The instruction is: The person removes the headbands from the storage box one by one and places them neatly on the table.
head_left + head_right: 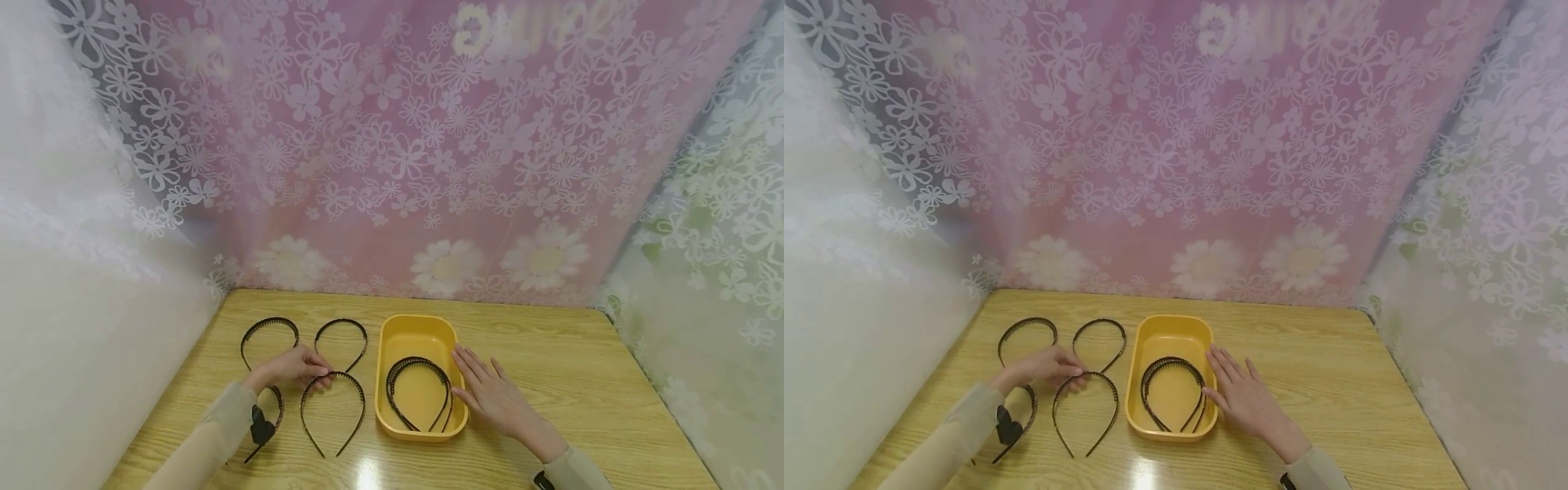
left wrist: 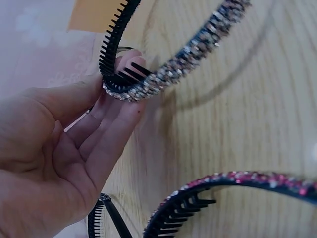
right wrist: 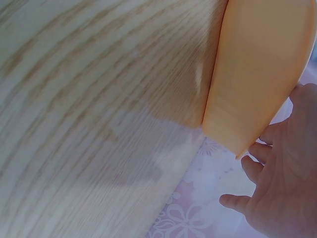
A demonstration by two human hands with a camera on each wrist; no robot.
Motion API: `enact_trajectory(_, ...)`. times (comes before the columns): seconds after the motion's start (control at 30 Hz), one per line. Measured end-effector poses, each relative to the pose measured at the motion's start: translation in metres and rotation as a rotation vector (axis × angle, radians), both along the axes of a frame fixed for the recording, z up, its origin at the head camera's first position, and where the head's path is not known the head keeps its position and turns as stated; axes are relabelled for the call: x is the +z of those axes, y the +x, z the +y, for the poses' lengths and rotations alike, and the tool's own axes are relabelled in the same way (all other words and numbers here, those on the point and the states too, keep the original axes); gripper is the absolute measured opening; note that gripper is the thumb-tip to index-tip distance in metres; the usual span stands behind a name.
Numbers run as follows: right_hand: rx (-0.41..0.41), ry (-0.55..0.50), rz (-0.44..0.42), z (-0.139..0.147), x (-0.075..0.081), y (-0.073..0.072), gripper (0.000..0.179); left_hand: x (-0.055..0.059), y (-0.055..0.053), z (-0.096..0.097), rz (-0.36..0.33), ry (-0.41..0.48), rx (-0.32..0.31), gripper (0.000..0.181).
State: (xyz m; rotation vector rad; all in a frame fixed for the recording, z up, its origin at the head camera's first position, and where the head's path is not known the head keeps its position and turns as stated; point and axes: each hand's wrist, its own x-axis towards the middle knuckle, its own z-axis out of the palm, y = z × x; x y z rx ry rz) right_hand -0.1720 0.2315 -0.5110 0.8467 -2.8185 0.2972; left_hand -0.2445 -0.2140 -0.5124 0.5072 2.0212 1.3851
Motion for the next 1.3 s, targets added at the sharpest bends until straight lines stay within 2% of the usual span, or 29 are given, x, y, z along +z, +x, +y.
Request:
enact_trajectory(0.13, 0.0, -0.003, 0.003, 0.0, 0.0, 0.0, 0.068, -0.003, 0.002, 0.001, 0.007, -0.019, 0.016, 0.027)
enact_trajectory(0.23, 0.005, -0.01, 0.017, 0.0, 0.0, 0.0, 0.068, -0.003, 0.004, 0.001, 0.044, -0.056, 0.014, 0.027)
enact_trajectory(0.47, 0.028, -0.03, 0.074, 0.004, -0.005, -0.002, 0.07, 0.001, 0.008, 0.002, 0.207, -0.175, -0.012, 0.027)
enact_trajectory(0.6, 0.035, -0.036, 0.07, 0.004, -0.004, -0.002, 0.069, 0.002, 0.013, 0.004, 0.267, -0.206, -0.006, 0.024)
enact_trajectory(0.87, 0.025, -0.024, 0.053, 0.004, -0.004, -0.002, 0.069, -0.001, 0.017, 0.007, 0.288, -0.247, 0.045, 0.017)
enact_trajectory(1.03, 0.012, 0.018, 0.044, 0.007, -0.011, -0.005, 0.068, -0.002, 0.017, 0.009, 0.307, -0.262, 0.067, 0.015)
enact_trajectory(1.2, 0.026, -0.01, 0.069, 0.007, -0.012, -0.005, 0.069, -0.002, 0.017, 0.01, 0.344, -0.257, 0.068, 0.014)
enact_trajectory(1.3, 0.037, -0.038, 0.082, 0.005, -0.009, -0.003, 0.069, -0.002, 0.017, 0.009, 0.339, -0.25, 0.081, 0.014)
